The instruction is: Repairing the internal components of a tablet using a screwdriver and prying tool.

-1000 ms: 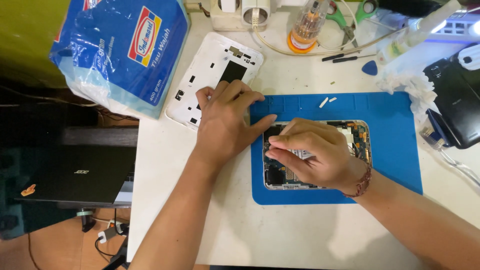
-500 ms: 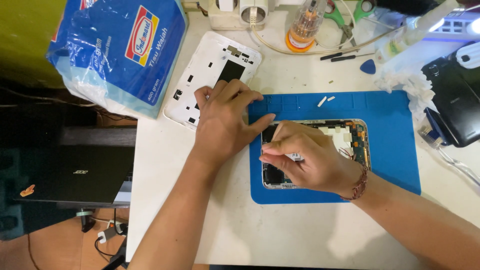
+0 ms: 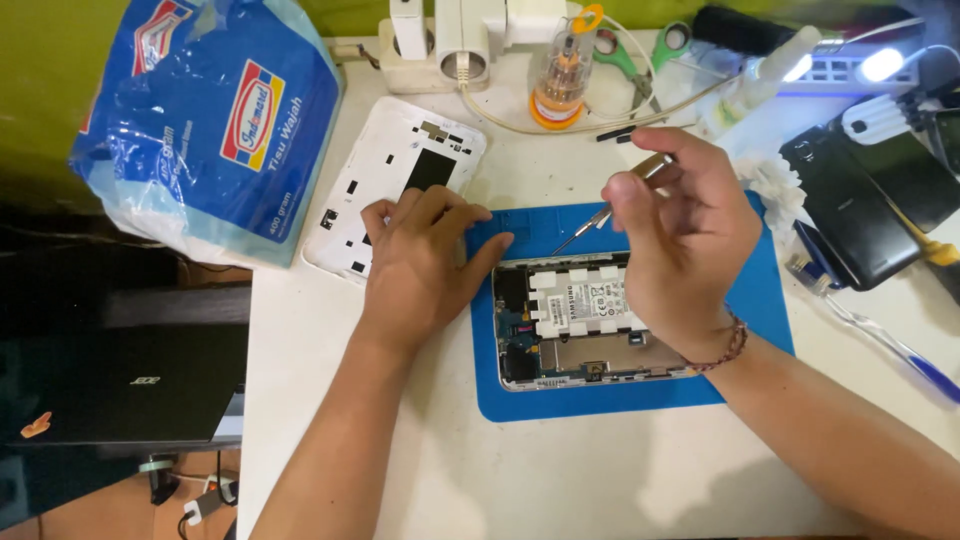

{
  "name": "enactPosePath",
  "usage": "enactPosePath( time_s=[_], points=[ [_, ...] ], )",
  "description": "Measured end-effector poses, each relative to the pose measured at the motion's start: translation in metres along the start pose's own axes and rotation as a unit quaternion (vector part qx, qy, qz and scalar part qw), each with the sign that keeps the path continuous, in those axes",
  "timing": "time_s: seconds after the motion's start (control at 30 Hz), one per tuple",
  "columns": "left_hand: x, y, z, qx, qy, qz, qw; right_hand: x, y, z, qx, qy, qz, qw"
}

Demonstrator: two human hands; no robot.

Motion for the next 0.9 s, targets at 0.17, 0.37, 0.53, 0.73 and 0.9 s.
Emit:
enactPosePath(
  time_s=[0.17,0.37,0.53,0.73,0.9],
  points=[
    [-0.001,0.000,0.000,-0.021,-0.039,0.035,0.998,0.009,0.013,0.010,-0.019,0.034,0.025,0.999],
    [-0.007,0.005,0.002,-0.057,-0.052,0.061,0.995,0.035,0.038,0.034,0.044,0.149,0.002,0.988],
    [-0.011,0.005,0.000,-0.079,-0.063,0.070,0.992,0.028,0.050,0.035,0.073,0.093,-0.020,0.993],
    [-0.008,-0.002,-0.003,-0.161,-0.110,0.104,0.975,-0.021,0.058,0.005,0.166,-0.122,-0.025,0.978],
    [-0.011,0.000,-0.003,-0.182,-0.146,0.091,0.968,-0.052,0.067,-0.026,0.145,-0.059,-0.113,0.981]
  ],
)
Point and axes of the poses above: each hand's wrist, its own z-axis towards the middle knuckle, its own y-axis out of the back of the hand, x = y × z, the point moved 2 cm from there along z, towards the middle knuckle, and after that the axes turned 3 degrees about y, right-handed, at the moved point
